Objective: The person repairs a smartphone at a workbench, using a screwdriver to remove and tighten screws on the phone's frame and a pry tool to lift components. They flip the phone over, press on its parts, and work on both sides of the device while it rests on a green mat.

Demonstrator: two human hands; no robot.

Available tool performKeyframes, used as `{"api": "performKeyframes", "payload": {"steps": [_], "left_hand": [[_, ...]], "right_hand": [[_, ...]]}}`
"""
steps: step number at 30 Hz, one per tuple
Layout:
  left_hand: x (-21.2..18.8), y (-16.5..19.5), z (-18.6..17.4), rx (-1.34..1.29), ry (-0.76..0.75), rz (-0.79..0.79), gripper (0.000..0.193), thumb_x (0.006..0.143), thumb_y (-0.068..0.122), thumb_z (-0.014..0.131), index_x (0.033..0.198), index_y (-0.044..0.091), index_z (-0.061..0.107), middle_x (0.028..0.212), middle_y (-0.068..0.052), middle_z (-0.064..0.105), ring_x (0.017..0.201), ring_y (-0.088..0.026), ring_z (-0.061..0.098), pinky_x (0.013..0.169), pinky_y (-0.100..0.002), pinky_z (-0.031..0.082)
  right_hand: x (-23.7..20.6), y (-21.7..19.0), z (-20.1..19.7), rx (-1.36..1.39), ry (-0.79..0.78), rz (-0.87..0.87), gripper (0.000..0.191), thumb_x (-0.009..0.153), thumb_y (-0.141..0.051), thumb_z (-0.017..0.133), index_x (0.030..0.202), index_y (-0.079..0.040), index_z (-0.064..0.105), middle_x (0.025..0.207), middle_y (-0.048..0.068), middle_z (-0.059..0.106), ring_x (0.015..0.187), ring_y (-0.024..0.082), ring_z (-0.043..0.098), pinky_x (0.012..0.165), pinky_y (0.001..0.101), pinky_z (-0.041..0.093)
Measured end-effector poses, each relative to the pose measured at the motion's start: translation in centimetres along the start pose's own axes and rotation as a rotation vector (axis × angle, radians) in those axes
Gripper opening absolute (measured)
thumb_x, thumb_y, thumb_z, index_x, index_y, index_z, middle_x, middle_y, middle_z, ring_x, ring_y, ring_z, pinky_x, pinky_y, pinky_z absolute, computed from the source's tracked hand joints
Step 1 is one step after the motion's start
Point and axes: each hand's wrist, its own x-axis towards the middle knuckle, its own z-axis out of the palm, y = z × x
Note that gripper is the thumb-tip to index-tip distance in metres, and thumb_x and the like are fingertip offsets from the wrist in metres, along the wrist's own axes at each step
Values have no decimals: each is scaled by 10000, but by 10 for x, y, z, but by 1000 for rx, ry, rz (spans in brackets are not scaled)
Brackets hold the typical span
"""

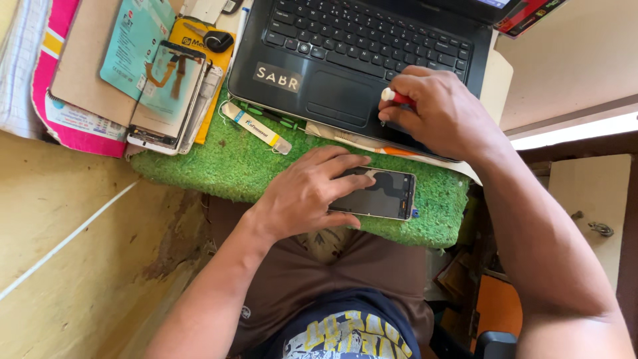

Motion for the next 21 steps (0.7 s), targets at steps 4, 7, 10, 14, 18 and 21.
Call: {"api": "performKeyframes", "payload": {"steps": [4, 7, 10, 14, 18, 21], "left_hand": [[-1, -4, 0, -10, 9, 0, 652, 818, 579, 732, 1274, 114, 703, 1353, -90, 663, 1302, -328, 566, 1126, -452, 455], [-3, -4, 0, -16, 4, -9, 657, 821, 586, 730, 1273, 109, 705, 1340, -87, 667, 1295, -327, 572, 1130, -447, 455], [-2, -5, 0, -22, -4, -7, 656, 814, 573, 739, 1267, 99, 704, 1323, -91, 671, 1280, -328, 578, 1126, -448, 458], [-1, -5, 0, -31, -7, -6, 644, 808, 548, 759, 1258, 90, 703, 1305, -92, 676, 1266, -329, 585, 1115, -447, 465], [0, -4, -1, -15, -3, -9, 646, 787, 530, 780, 1255, 92, 700, 1286, -99, 676, 1252, -333, 587, 1103, -451, 462], [-1, -3, -2, -41, -1, -46, 668, 775, 520, 787, 1260, 72, 684, 1272, -108, 673, 1250, -336, 588, 1098, -444, 474]], "right_hand": [[7, 0, 6, -78, -63, 49, 291, 910, -260, 768, 965, 15, 691, 912, 175, 667, 863, 410, 652, 746, 501, 493], [8, 1, 11, -121, -54, 35, 277, 934, -256, 726, 1012, 7, 694, 954, 181, 673, 897, 421, 651, 770, 515, 494], [8, 2, 16, -178, -108, 99, 253, 968, -251, 679, 990, 1, 676, 948, 181, 665, 905, 406, 656, 794, 518, 494], [5, 2, 19, -205, -85, 72, 213, 1008, -214, 637, 1014, -1, 637, 965, 185, 657, 906, 407, 653, 790, 525, 492], [-6, 2, 7, -139, 62, 17, 199, 1043, -168, 641, 1006, 15, 573, 955, 193, 619, 890, 414, 627, 767, 523, 477], [-29, -6, -1, -102, 171, -46, 197, 1062, -120, 640, 1025, 30, 518, 932, 196, 557, 857, 416, 588, 753, 503, 465]]}}
